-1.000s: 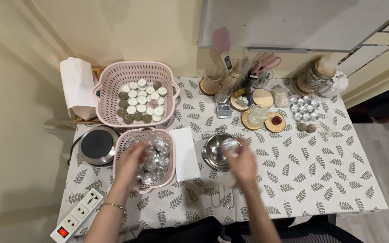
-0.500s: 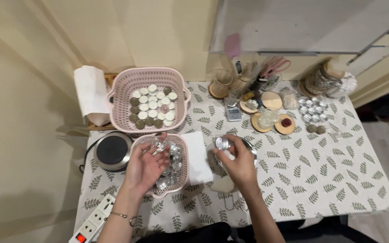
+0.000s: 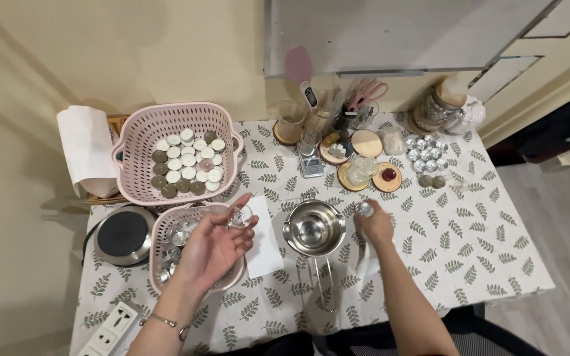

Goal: Cleaning and preparing small metal candle containers and glass jars using a paper tissue at a workshop table.

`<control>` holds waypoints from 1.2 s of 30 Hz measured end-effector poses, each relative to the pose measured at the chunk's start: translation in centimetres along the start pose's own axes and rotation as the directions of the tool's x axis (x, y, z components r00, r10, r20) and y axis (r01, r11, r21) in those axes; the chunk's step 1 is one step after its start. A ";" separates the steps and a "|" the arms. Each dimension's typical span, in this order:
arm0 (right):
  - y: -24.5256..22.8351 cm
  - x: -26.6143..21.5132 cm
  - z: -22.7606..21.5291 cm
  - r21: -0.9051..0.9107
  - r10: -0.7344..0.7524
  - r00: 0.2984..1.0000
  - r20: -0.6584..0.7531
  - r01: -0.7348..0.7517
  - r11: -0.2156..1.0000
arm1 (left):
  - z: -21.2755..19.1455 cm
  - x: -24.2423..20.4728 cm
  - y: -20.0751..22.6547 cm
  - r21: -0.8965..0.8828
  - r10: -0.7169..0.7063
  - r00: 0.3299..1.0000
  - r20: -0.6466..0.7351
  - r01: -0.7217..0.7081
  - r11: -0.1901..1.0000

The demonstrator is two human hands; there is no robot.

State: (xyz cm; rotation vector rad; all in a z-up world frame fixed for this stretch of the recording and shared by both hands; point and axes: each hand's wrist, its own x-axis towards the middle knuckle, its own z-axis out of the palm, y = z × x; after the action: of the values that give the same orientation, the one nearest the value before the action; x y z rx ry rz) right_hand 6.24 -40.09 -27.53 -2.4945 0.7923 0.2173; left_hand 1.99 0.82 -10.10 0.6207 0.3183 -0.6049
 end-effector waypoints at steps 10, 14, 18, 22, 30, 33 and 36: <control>3.7 1.3 0.0 0.094 0.035 0.998 0.043 -0.039 0.995 | 2.8 -0.7 -1.9 0.038 -0.011 0.999 0.049 0.010 0.999; -0.4 -7.7 -6.9 0.301 0.080 0.994 -0.069 -0.055 0.952 | 4.3 -0.9 -2.3 0.113 0.024 0.999 0.035 -0.027 0.993; -9.0 -18.3 -14.5 0.786 -0.183 0.976 0.114 0.024 0.618 | 5.2 -0.3 -3.1 0.081 0.032 0.993 0.117 -0.041 0.996; -15.8 -24.2 -15.7 0.678 -0.088 0.986 -0.141 0.161 0.717 | 6.1 0.1 -3.5 0.030 0.034 0.977 0.211 -0.041 0.999; -19.6 -27.7 -12.3 0.234 -0.570 0.608 -0.553 0.770 0.593 | 7.1 -1.1 -3.6 0.036 0.040 0.980 0.194 -0.048 0.998; -19.8 -28.3 -12.6 0.057 -0.675 0.498 -0.545 0.825 0.562 | 6.0 -1.1 -3.4 0.024 0.075 0.974 0.215 -0.082 0.996; -19.8 -28.8 -12.7 -0.024 -0.718 0.507 -0.476 0.809 0.587 | 6.4 -1.6 -2.7 0.134 0.126 0.955 0.268 -0.167 0.977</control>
State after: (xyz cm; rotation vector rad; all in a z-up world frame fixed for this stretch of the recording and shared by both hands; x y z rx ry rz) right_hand -5.85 -18.50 0.19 -2.4455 -0.2410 -0.7480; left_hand -0.31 -4.24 -5.60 0.6996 -0.0213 -0.5628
